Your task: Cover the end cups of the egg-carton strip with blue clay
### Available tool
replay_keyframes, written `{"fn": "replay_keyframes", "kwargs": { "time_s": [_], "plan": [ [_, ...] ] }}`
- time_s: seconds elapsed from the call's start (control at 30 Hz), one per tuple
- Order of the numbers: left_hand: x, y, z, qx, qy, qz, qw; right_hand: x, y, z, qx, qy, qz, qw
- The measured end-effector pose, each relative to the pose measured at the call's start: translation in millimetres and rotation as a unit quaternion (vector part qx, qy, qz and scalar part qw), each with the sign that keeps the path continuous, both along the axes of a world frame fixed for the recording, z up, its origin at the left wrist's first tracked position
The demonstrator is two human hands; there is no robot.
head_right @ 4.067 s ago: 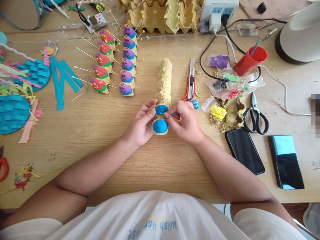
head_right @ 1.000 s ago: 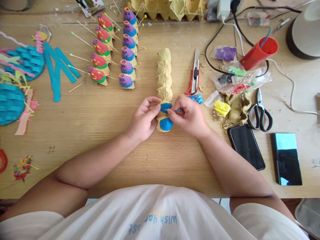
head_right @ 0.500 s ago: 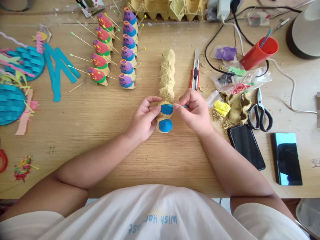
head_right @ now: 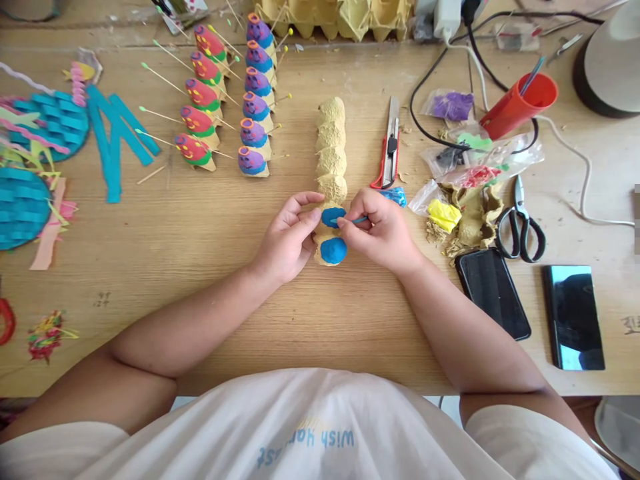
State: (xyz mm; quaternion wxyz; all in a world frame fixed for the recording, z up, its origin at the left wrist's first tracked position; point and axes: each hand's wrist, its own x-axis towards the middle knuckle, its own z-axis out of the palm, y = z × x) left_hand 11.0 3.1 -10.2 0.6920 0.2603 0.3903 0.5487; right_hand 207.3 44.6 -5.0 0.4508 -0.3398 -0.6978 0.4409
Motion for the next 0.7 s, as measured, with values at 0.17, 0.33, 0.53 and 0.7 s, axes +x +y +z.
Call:
{"fn": "replay_keyframes", "kwargs": {
  "time_s": [0.17, 0.33, 0.53, 0.7],
  "plan": [
    [-1.5, -0.6, 5.0, -0.005, -0.02, -0.013, 1.0, -1.0, 2.1, -5.0, -0.03, 0.049, -0.033, 0.998],
    [-2.0, 0.1, 8.2, -0.032, -0.022, -0.011, 0.999, -0.9, 2.4, -7.2, -0.027, 0.069, -0.037, 0.997],
    [-3.3, 4.5, 7.6, -0.06, -0.067, 0.013, 0.996, -1.0, 1.4, -4.6, 0.045, 0.02, -0.041, 0.998],
    [-5.1, 8.0, 5.1, -0.07, -0.07, 0.035, 0.994, -0.9, 2.6, -5.6, 0.094, -0.016, -0.069, 0.993]
  ]
}}
